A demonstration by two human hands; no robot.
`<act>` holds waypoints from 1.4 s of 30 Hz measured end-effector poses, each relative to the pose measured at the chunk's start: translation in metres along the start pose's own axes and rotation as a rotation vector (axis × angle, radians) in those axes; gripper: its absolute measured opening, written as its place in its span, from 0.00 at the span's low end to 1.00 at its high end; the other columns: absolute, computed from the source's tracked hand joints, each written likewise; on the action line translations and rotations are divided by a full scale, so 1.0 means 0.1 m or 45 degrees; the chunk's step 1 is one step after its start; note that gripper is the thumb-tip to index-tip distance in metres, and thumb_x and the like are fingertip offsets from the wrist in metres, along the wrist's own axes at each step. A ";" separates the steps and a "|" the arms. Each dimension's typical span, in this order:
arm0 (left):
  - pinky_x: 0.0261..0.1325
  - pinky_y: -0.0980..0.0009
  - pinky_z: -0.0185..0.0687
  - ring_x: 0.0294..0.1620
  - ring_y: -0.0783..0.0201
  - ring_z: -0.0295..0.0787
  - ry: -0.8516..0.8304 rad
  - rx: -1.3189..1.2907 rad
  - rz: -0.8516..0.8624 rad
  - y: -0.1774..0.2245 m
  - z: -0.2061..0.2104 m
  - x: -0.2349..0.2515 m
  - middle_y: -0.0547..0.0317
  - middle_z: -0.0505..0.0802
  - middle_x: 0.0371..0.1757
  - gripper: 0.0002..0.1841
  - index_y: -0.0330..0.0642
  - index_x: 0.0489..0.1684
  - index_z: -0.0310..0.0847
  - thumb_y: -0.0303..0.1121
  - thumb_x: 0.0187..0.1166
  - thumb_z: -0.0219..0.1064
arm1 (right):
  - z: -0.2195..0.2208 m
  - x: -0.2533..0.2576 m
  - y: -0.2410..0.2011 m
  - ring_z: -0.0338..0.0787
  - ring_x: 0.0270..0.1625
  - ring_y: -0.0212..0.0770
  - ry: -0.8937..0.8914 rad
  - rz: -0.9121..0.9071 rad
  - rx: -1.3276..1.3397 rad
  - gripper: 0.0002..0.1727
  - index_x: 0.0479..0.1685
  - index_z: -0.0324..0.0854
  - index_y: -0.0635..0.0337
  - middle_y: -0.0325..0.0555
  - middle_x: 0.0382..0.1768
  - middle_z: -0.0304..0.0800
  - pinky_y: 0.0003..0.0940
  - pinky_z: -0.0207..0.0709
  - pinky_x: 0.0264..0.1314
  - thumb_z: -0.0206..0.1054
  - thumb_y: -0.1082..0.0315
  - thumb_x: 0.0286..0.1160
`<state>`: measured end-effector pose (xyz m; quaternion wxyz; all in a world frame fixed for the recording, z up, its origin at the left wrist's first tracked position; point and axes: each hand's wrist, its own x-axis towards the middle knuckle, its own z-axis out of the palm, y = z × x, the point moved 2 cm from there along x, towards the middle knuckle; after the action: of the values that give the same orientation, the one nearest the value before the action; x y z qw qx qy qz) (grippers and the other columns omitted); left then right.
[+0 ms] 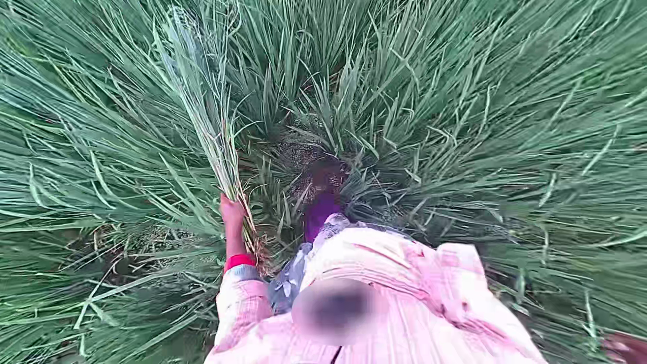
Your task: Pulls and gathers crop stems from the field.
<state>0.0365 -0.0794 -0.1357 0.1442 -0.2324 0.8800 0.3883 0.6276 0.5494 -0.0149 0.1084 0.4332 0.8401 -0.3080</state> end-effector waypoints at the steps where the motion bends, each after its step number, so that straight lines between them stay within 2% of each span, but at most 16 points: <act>1: 0.70 0.45 0.79 0.65 0.40 0.87 0.005 0.008 0.008 0.01 0.01 0.03 0.29 0.87 0.65 0.31 0.30 0.88 0.55 0.26 0.85 0.58 | 0.01 0.05 0.04 0.90 0.54 0.53 -0.031 -0.091 -0.060 0.22 0.65 0.69 0.91 0.81 0.56 0.83 0.44 0.85 0.56 0.52 0.74 0.86; 2: 0.70 0.44 0.78 0.65 0.39 0.86 0.011 0.015 0.015 0.04 0.02 0.04 0.28 0.87 0.65 0.30 0.29 0.87 0.56 0.25 0.85 0.58 | 0.12 0.06 -0.20 0.88 0.55 0.52 0.097 0.230 -0.026 0.20 0.68 0.72 0.84 0.75 0.59 0.84 0.47 0.80 0.62 0.53 0.75 0.85; 3: 0.71 0.44 0.78 0.65 0.38 0.86 0.018 0.024 0.023 0.08 0.03 0.04 0.28 0.87 0.64 0.30 0.29 0.87 0.57 0.26 0.85 0.59 | 0.11 0.08 -0.25 0.88 0.56 0.51 0.010 0.266 -0.040 0.22 0.70 0.71 0.82 0.73 0.60 0.83 0.46 0.80 0.63 0.51 0.72 0.87; 5: 0.72 0.44 0.77 0.66 0.39 0.86 0.020 0.039 0.030 0.16 0.05 0.02 0.28 0.87 0.65 0.29 0.29 0.87 0.57 0.27 0.86 0.59 | 0.13 0.03 -0.47 0.86 0.59 0.56 -0.082 0.234 -0.046 0.25 0.73 0.68 0.86 0.82 0.62 0.80 0.49 0.77 0.66 0.50 0.70 0.89; 8: 0.69 0.44 0.79 0.62 0.40 0.89 0.011 0.008 0.043 0.22 0.08 -0.03 0.29 0.88 0.62 0.28 0.30 0.86 0.57 0.28 0.87 0.59 | 0.31 -0.08 -0.61 0.85 0.58 0.50 -0.020 0.404 -0.009 0.24 0.75 0.68 0.82 0.77 0.64 0.79 0.44 0.76 0.68 0.51 0.71 0.89; 14: 0.73 0.46 0.76 0.69 0.40 0.85 0.017 0.076 0.088 0.39 0.09 0.11 0.30 0.85 0.68 0.30 0.30 0.87 0.57 0.28 0.86 0.59 | 0.55 0.07 -0.56 0.86 0.63 0.55 -0.010 0.482 0.021 0.23 0.75 0.71 0.78 0.76 0.65 0.81 0.49 0.75 0.71 0.49 0.69 0.90; 17: 0.71 0.45 0.78 0.67 0.41 0.86 0.022 0.054 0.117 0.45 0.16 0.32 0.30 0.85 0.69 0.30 0.31 0.87 0.56 0.27 0.86 0.59 | 0.81 0.31 -0.58 0.86 0.60 0.51 0.030 0.400 0.059 0.22 0.71 0.73 0.81 0.75 0.62 0.83 0.46 0.76 0.69 0.52 0.70 0.89; 18: 0.68 0.45 0.81 0.63 0.41 0.88 0.028 0.041 0.123 0.47 0.19 0.39 0.30 0.85 0.67 0.29 0.31 0.87 0.57 0.27 0.86 0.59 | 0.89 0.40 -0.61 0.87 0.62 0.55 0.029 0.350 0.064 0.21 0.68 0.74 0.84 0.78 0.61 0.84 0.49 0.75 0.72 0.53 0.71 0.89; 20: 0.66 0.45 0.82 0.62 0.41 0.89 0.028 0.024 0.098 0.47 0.25 0.51 0.30 0.86 0.66 0.29 0.31 0.87 0.57 0.27 0.86 0.59 | 1.03 0.57 -0.76 0.86 0.57 0.46 0.020 0.304 0.103 0.19 0.65 0.74 0.84 0.73 0.57 0.84 0.41 0.76 0.68 0.53 0.73 0.88; 23: 0.65 0.44 0.82 0.61 0.40 0.89 0.067 0.014 0.079 0.48 0.35 0.71 0.30 0.86 0.64 0.29 0.32 0.86 0.59 0.26 0.85 0.59 | 1.07 1.03 -0.91 0.86 0.59 0.52 0.029 0.288 0.089 0.19 0.67 0.75 0.83 0.76 0.59 0.84 0.48 0.76 0.69 0.54 0.74 0.87; 26: 0.71 0.44 0.77 0.68 0.39 0.85 0.095 0.033 0.069 0.44 0.44 0.77 0.29 0.85 0.66 0.28 0.31 0.85 0.60 0.26 0.85 0.59 | 0.94 1.41 -0.85 0.85 0.64 0.61 0.086 0.189 0.085 0.23 0.71 0.73 0.82 0.79 0.64 0.81 0.55 0.75 0.72 0.54 0.69 0.88; 30: 0.72 0.48 0.77 0.68 0.42 0.85 0.079 -0.072 0.126 0.43 0.39 0.58 0.27 0.83 0.70 0.31 0.28 0.87 0.55 0.26 0.86 0.61 | 0.93 1.31 -0.87 0.84 0.65 0.72 0.143 0.056 0.048 0.21 0.70 0.73 0.83 0.84 0.63 0.80 0.64 0.72 0.72 0.53 0.73 0.88; 35: 0.72 0.47 0.77 0.69 0.42 0.84 0.065 -0.069 0.123 0.51 0.28 0.51 0.29 0.83 0.71 0.31 0.29 0.88 0.54 0.25 0.85 0.60 | 1.12 0.92 -0.76 0.86 0.54 0.51 0.185 0.103 0.213 0.20 0.66 0.74 0.85 0.76 0.57 0.84 0.46 0.77 0.63 0.53 0.74 0.87; 37: 0.72 0.47 0.77 0.69 0.42 0.84 0.055 -0.059 0.114 0.55 0.30 0.51 0.29 0.82 0.72 0.32 0.30 0.89 0.53 0.27 0.86 0.60 | 1.08 0.85 -0.79 0.86 0.53 0.49 0.198 0.136 0.223 0.19 0.66 0.75 0.83 0.75 0.56 0.85 0.46 0.78 0.62 0.53 0.74 0.87; 40: 0.68 0.48 0.80 0.65 0.44 0.86 0.063 -0.076 0.148 0.62 0.36 0.71 0.29 0.82 0.71 0.32 0.30 0.89 0.52 0.26 0.86 0.60 | 1.00 1.06 -0.83 0.87 0.59 0.56 0.214 0.163 0.214 0.20 0.69 0.74 0.84 0.78 0.60 0.83 0.50 0.76 0.68 0.53 0.73 0.88; 42: 0.74 0.46 0.75 0.72 0.41 0.82 0.067 -0.058 0.183 0.72 0.40 0.90 0.28 0.80 0.74 0.33 0.30 0.90 0.51 0.26 0.86 0.60 | 1.06 1.30 -0.77 0.86 0.62 0.63 0.263 0.133 0.200 0.21 0.70 0.73 0.83 0.80 0.61 0.83 0.57 0.74 0.70 0.53 0.72 0.88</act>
<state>-0.0745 -0.0334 -0.1568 0.0875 -0.1821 0.8889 0.4112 0.4792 0.5372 -0.1242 0.0031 0.5128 0.7964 -0.3204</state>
